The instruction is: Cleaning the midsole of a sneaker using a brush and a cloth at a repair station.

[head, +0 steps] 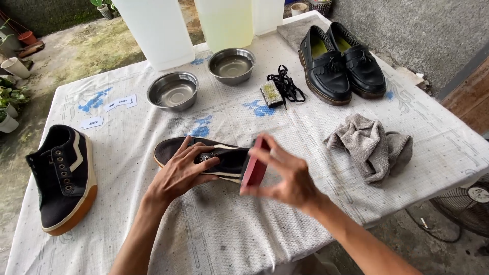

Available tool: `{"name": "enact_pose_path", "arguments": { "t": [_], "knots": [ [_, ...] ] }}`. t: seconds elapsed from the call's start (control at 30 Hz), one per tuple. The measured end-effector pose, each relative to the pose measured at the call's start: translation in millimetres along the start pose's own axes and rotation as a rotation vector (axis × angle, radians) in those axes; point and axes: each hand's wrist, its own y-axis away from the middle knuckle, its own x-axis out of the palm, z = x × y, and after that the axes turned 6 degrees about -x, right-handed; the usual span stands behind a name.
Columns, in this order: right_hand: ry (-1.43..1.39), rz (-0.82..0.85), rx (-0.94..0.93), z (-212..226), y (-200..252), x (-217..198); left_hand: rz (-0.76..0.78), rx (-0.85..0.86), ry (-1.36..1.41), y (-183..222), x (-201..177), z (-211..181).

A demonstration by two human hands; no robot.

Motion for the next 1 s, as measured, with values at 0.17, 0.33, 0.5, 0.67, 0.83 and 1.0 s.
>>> {"name": "enact_pose_path", "arguments": {
  "t": [0.17, 0.33, 0.5, 0.67, 0.83, 1.0],
  "knots": [
    [0.160, -0.073, 0.109, -33.4, -13.8, -32.8, 0.038, 0.039, 0.035, -5.5, -10.9, -4.2],
    [-0.012, -0.004, 0.066, 12.2, -7.4, -24.2, 0.035, 0.097, 0.029, -1.8, -14.9, -9.5],
    [-0.013, -0.060, -0.018, -16.3, -22.0, -13.0, -0.028, 0.131, 0.110, -3.6, -16.5, -11.3],
    [0.047, -0.019, -0.166, -18.7, -21.0, -43.6, -0.047, 0.156, 0.083, -6.7, -17.2, -3.8],
    [0.015, 0.152, -0.578, 0.1, -21.8, -32.2, -0.069, 0.162, 0.155, -0.8, -7.9, -8.4],
    [0.213, -0.043, -0.634, -40.0, -54.8, -50.9, -0.101, 0.134, 0.123, -5.6, -13.0, -15.2]
  ]
}}
